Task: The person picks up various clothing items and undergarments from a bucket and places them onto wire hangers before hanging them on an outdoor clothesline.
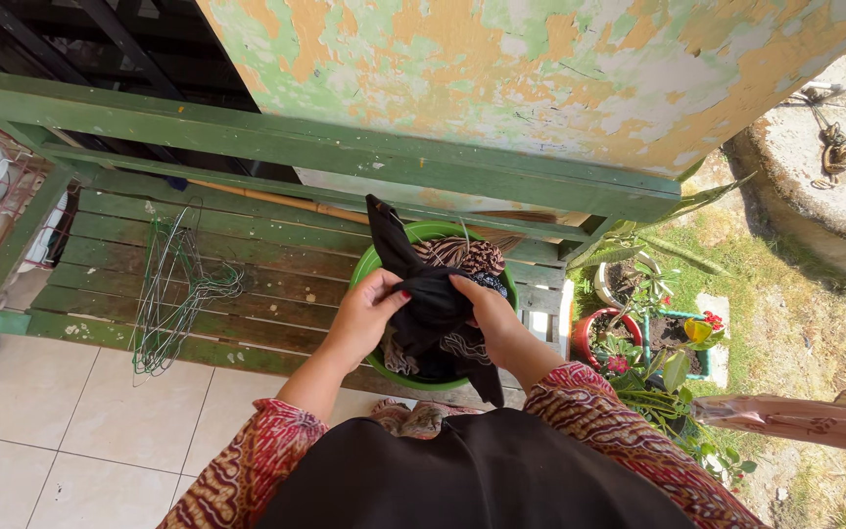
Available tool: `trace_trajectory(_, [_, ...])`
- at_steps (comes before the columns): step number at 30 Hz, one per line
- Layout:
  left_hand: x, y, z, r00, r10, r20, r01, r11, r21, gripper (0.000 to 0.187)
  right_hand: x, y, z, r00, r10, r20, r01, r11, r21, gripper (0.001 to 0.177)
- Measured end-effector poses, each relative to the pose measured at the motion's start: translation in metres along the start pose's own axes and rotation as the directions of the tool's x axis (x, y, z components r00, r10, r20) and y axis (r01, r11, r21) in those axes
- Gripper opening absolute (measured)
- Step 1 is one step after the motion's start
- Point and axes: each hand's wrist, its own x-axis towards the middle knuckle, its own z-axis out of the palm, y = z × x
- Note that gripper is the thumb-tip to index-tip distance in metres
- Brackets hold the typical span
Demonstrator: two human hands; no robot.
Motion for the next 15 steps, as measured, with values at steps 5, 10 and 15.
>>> trace_trajectory(5, [0.007,0.015,-0.016,0.949,-0.312,0.035,0.287,0.818,-0.499,0.016,-0.009,-0.009,-0.001,0.997,-0.076,0.03,0.081,0.971,-0.224,0.05])
trace_trajectory(10, [-0.001,0.068,0.004,0.859,-0.486,0.161,0.442,0.547,-0.711,0.048,-0.008,-0.004,0.01,0.984,-0.147,0.096,0.17,0.934,-0.313,0.057])
trace_trajectory(15, [-0.01,0.058,0.011,0.955,-0.295,-0.045,0.24,0.849,-0.47,0.031,-0.016,-0.004,0.017,0.971,-0.177,0.158,0.208,0.956,-0.209,0.056])
